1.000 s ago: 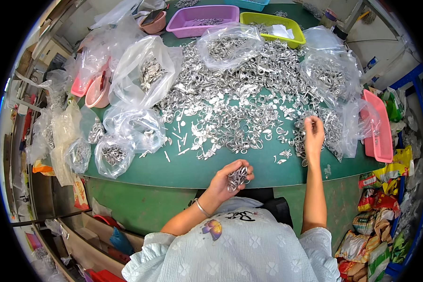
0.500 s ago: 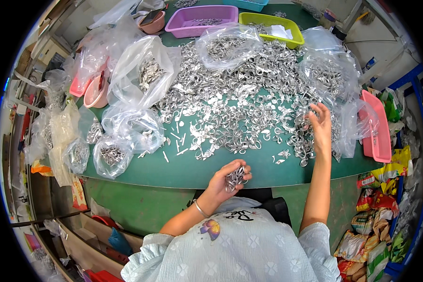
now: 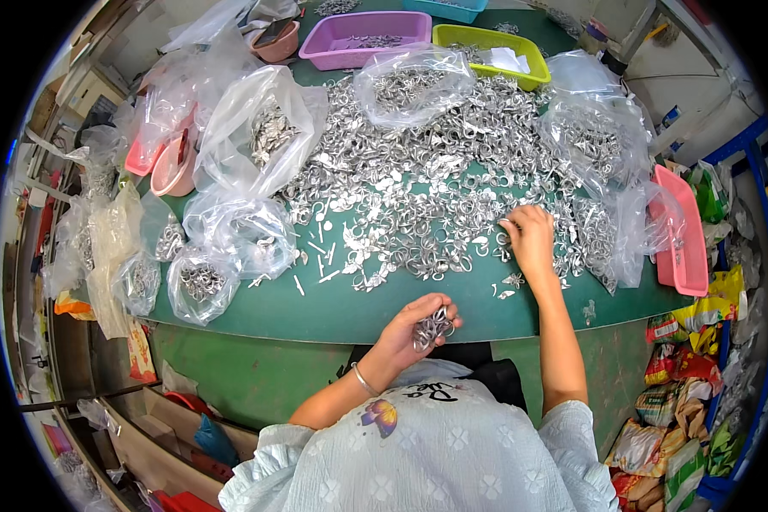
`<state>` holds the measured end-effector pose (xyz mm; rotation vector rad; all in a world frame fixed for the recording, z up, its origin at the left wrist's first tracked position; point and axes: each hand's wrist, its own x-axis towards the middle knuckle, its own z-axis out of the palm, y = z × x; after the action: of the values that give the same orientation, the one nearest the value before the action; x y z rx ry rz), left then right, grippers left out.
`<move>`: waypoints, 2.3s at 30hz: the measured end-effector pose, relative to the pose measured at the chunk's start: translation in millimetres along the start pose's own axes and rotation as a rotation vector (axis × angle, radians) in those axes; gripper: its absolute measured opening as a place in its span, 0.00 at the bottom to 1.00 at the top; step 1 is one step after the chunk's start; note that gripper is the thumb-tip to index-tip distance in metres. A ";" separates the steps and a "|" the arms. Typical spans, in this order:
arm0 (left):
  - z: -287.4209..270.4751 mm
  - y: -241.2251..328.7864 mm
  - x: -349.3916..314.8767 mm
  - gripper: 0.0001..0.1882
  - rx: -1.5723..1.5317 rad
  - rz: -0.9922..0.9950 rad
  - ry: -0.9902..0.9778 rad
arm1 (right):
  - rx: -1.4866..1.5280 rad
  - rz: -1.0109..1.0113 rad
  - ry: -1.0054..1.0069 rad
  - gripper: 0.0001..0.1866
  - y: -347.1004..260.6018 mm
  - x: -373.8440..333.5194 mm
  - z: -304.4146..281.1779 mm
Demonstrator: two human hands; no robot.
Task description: The person assembles small silver metal keychains by hand at a green workbench. They pick up individual metal rings and decorative charms, link them together, and place the finished units into clear plastic bags. The workspace is cluttered with loose components and filled bags.
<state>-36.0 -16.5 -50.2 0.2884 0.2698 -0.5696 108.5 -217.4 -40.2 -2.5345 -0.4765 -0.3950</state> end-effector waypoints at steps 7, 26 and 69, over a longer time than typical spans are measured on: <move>2.4 -0.7 1.8 0.08 -0.038 -0.039 0.073 | 1.410 0.580 -0.303 0.08 -6.4 -17.3 -18.8; -8.7 1.6 5.2 0.16 0.030 -0.090 -0.018 | 0.606 0.271 -0.279 0.07 -61.7 -41.5 -31.6; 3.2 11.5 -10.4 0.25 -0.099 0.036 0.019 | 0.279 -0.218 -0.173 0.28 -72.0 41.8 52.5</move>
<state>-37.4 -3.3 -41.6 0.2025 0.3101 -0.5164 126.1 -120.6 -36.1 -2.2616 -0.8188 -0.1720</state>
